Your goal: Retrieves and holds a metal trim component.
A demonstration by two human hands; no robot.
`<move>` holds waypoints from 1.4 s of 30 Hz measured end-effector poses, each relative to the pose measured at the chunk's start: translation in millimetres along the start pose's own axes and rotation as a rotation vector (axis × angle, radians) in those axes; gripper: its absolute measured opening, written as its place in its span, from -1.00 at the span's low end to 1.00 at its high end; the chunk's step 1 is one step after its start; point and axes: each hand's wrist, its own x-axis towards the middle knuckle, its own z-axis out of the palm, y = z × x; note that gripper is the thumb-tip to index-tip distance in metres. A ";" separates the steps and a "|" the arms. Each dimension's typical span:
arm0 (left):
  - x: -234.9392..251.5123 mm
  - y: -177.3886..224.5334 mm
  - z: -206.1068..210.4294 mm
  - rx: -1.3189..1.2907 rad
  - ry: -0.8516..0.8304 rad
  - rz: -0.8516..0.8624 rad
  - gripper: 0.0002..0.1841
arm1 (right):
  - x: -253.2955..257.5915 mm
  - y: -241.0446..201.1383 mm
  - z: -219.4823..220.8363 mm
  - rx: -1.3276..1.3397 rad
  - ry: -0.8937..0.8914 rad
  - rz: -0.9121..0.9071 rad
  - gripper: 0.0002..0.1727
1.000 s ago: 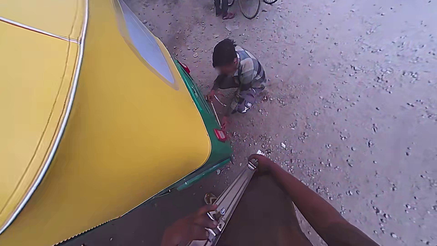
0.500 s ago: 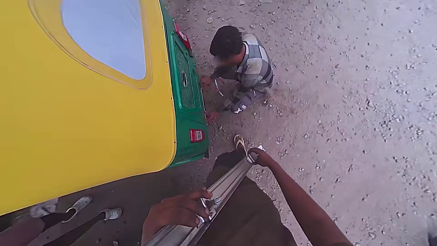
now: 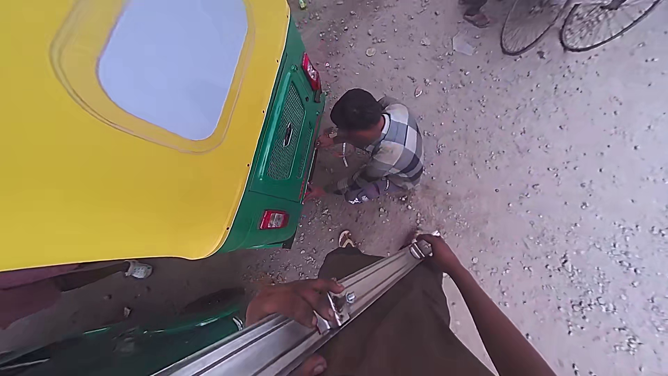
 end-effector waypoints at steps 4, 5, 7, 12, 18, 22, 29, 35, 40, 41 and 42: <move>-2.4 -49.0 82.4 0.102 0.301 0.046 -0.57 | 48.8 67.4 -53.1 -0.074 -0.081 -0.110 -0.27; -3.5 -63.0 108.3 0.132 0.372 0.062 -0.57 | 60.6 81.4 -71.7 -0.099 -0.111 -0.131 -0.29; -3.4 -84.6 166.3 0.191 0.487 0.072 -0.57 | 73.5 102.6 -116.2 -0.174 -0.186 -0.178 -0.32; 10.6 -119.8 278.5 0.285 0.686 0.133 -0.56 | 102.4 132.5 -210.6 -0.382 -0.317 -0.304 -0.30; -10.0 -149.1 348.5 0.360 0.908 0.231 -0.60 | 121.9 123.7 -239.7 -0.558 -0.324 -0.420 -0.18; -28.5 -150.0 352.4 0.391 0.982 0.269 -0.60 | 124.8 110.2 -237.2 -0.585 -0.376 -0.471 -0.23; -77.0 -162.5 361.4 0.254 1.130 0.266 -0.66 | 101.1 113.8 -221.2 -0.682 -0.418 -0.470 -0.36; -84.8 -181.2 371.5 0.171 1.236 0.297 -0.70 | 103.1 108.7 -228.1 -0.707 -0.404 -0.469 -0.36; -51.6 -205.2 376.1 0.246 1.312 0.355 -0.72 | 147.7 96.9 -234.9 -0.772 -0.435 -0.533 -0.48; -40.0 -211.0 379.7 0.262 1.336 0.373 -0.72 | 157.9 93.4 -239.4 -0.787 -0.438 -0.541 -0.49; -28.8 -216.3 382.3 0.275 1.356 0.394 -0.72 | 168.8 89.1 -244.4 -0.799 -0.439 -0.548 -0.47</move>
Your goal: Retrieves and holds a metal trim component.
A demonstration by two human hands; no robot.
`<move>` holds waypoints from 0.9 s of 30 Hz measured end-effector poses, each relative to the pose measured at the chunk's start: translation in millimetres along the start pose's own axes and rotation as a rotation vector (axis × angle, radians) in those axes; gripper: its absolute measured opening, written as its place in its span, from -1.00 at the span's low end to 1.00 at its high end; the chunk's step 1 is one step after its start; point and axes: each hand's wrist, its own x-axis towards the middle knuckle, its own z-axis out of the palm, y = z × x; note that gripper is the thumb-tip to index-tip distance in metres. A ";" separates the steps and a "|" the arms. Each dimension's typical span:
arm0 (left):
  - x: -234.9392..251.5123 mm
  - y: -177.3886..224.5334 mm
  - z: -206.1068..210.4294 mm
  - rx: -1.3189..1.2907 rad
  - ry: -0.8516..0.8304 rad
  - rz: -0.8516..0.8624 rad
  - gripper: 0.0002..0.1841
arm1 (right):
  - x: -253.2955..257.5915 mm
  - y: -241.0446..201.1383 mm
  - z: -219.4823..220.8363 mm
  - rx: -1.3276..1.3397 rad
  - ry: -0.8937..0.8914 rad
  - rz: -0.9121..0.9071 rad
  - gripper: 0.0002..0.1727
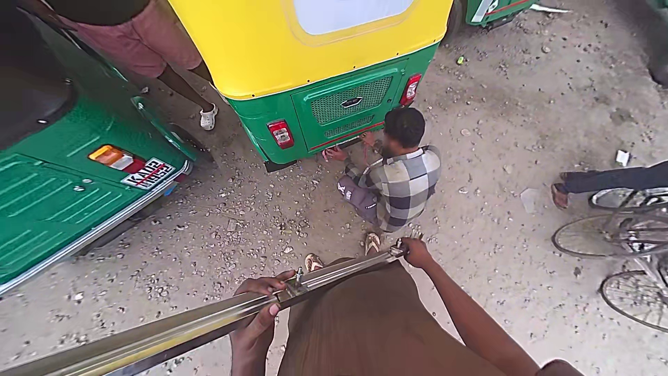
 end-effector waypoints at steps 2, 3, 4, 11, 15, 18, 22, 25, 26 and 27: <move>-1.0 -10.2 20.5 0.011 0.022 0.034 -0.71 | 15.5 14.7 -19.2 -0.005 0.013 -0.017 -0.44; -1.8 -15.7 29.3 0.016 0.030 0.045 -0.71 | 22.6 22.5 -28.0 -0.011 0.020 -0.027 -0.44; -4.0 -21.1 36.9 0.019 0.040 0.052 -0.71 | 28.4 30.1 -34.7 -0.015 0.014 -0.034 -0.41; -17.1 -49.2 88.3 0.015 0.108 0.076 -0.72 | 46.7 74.0 -75.9 -0.063 -0.008 -0.093 -0.39; -23.3 -60.7 102.0 0.010 0.105 0.078 -0.73 | 50.6 91.8 -79.0 -0.068 0.000 -0.095 -0.43; -23.9 -61.1 100.1 0.010 0.102 0.075 -0.73 | 49.8 90.8 -73.7 -0.058 -0.001 -0.099 -0.40; -21.0 -51.6 91.1 0.023 0.107 0.056 -0.73 | 45.6 78.1 -58.6 -0.021 -0.024 -0.082 -0.36; -20.7 -43.0 80.3 0.035 0.111 0.022 -0.74 | 38.6 68.3 -41.8 0.003 -0.036 -0.058 -0.32; -20.1 -40.5 75.9 0.036 0.107 0.013 -0.74 | 35.7 64.8 -36.8 0.015 -0.034 -0.056 -0.34; -19.7 -38.1 71.9 0.032 0.103 0.005 -0.73 | 32.6 61.9 -31.8 0.027 -0.028 -0.064 -0.37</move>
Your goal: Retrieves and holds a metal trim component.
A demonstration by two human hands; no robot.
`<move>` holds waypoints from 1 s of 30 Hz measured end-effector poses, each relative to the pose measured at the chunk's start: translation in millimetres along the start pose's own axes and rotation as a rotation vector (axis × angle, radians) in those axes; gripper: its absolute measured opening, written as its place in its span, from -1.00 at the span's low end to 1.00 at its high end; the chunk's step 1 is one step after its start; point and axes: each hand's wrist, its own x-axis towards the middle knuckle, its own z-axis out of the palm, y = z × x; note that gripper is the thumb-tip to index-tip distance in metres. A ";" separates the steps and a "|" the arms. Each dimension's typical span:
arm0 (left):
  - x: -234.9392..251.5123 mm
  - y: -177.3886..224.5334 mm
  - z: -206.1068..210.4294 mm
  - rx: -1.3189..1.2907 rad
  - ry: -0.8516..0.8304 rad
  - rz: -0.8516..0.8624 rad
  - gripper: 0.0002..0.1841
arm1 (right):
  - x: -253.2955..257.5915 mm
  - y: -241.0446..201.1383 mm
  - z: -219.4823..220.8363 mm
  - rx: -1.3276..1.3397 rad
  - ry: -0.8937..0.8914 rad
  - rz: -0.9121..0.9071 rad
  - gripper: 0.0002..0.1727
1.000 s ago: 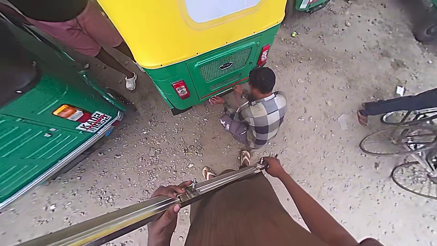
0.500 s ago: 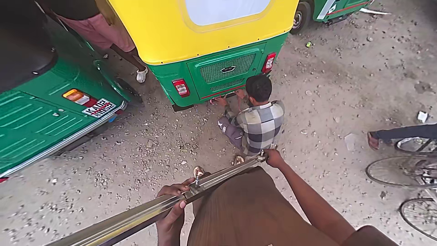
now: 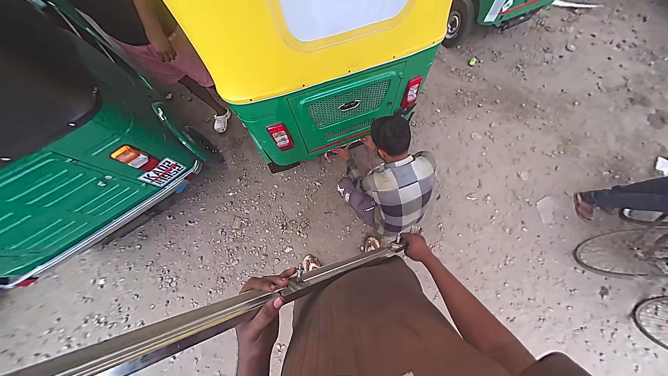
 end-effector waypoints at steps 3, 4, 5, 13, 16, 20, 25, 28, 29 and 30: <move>2.8 5.7 -10.3 -0.009 -0.015 -0.010 -0.74 | -5.6 -6.1 13.5 0.000 0.010 -0.020 -0.51; 4.0 7.0 -13.6 -0.013 -0.021 -0.014 -0.74 | -6.7 -8.3 16.4 0.006 0.002 -0.013 -0.51; 5.2 8.1 -16.6 -0.018 -0.026 -0.018 -0.74 | -8.0 -10.7 18.7 0.008 -0.004 -0.004 -0.50; 7.3 16.6 -38.9 -0.036 -0.040 -0.057 -0.74 | -19.6 -26.9 37.5 0.000 -0.020 0.045 -0.50; 8.7 17.6 -45.0 -0.049 -0.048 -0.058 -0.74 | -21.1 -30.6 43.8 -0.001 -0.020 0.057 -0.51; 8.4 18.3 -51.4 -0.054 -0.051 -0.061 -0.74 | -21.4 -34.9 50.9 -0.029 -0.039 0.077 -0.49; 8.0 17.8 -54.3 -0.049 -0.041 -0.062 -0.73 | -20.3 -37.6 51.7 -0.038 -0.054 0.090 -0.50; 6.6 16.6 -54.8 -0.049 -0.026 -0.065 -0.74 | -20.6 -38.1 49.7 -0.036 -0.064 0.095 -0.48; 6.2 16.7 -54.7 -0.047 -0.022 -0.063 -0.74 | -20.1 -38.1 49.8 -0.037 -0.064 0.093 -0.48; 5.5 17.0 -54.4 -0.046 -0.015 -0.064 -0.74 | -19.6 -37.4 50.2 -0.038 -0.063 0.087 -0.49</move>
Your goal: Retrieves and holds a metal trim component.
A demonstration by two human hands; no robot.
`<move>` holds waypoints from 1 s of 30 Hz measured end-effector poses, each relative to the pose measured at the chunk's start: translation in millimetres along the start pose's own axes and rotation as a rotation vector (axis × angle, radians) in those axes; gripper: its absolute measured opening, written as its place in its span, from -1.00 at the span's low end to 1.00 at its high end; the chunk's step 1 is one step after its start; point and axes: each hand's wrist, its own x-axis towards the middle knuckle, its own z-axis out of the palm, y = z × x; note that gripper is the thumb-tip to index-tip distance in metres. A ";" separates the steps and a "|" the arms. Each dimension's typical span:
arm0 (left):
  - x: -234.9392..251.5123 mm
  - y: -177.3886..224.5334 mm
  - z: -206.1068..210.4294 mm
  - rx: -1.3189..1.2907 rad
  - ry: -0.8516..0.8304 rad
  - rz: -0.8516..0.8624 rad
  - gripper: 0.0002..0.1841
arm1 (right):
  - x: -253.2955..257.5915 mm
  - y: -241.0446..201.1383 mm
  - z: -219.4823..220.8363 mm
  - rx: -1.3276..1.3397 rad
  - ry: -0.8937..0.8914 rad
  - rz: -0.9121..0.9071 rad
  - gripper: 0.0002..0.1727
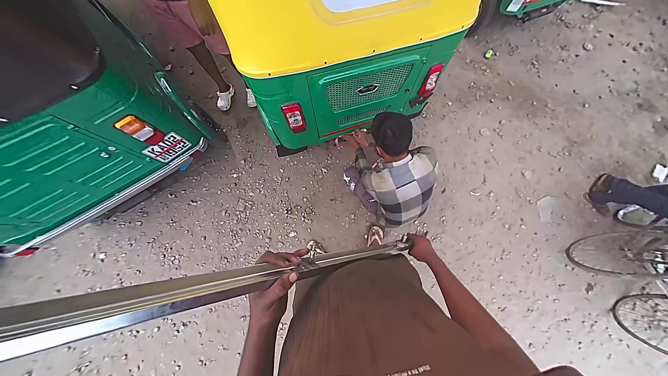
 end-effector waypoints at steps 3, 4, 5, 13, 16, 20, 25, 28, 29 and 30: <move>-1.4 -0.8 1.7 -0.010 0.014 -0.004 -0.73 | 2.6 1.9 -0.8 0.003 -0.001 -0.008 -0.50; -2.1 -1.4 1.6 -0.010 0.014 -0.004 -0.73 | 3.5 1.7 -1.5 0.001 -0.007 -0.006 -0.50; -2.5 -1.6 1.3 -0.008 0.014 -0.005 -0.73 | 4.7 1.6 -1.5 -0.001 -0.014 -0.003 -0.49; -5.8 -3.6 0.7 -0.009 0.017 0.009 -0.73 | 11.7 2.0 -1.8 -0.008 -0.037 -0.002 -0.43; -7.2 -4.8 0.5 -0.011 0.026 0.010 -0.72 | 11.9 2.2 -3.3 -0.001 -0.043 -0.006 -0.41; -6.8 -6.1 0.2 -0.015 0.021 0.015 -0.73 | 12.6 2.9 -6.3 0.004 -0.034 -0.005 -0.40; -7.8 -6.4 0.2 -0.019 0.036 0.007 -0.73 | 12.0 0.9 -11.0 -0.010 -0.045 -0.001 -0.39; -7.2 -5.7 -0.2 -0.024 0.034 0.005 -0.73 | 12.6 0.8 -10.9 -0.011 -0.041 -0.006 -0.39; -6.5 -5.8 -0.2 -0.024 0.032 0.007 -0.73 | 12.4 0.7 -11.0 -0.012 -0.041 -0.006 -0.40; -6.0 -5.8 0.3 -0.024 0.030 0.010 -0.73 | 11.6 0.2 -11.1 -0.006 -0.043 -0.007 -0.40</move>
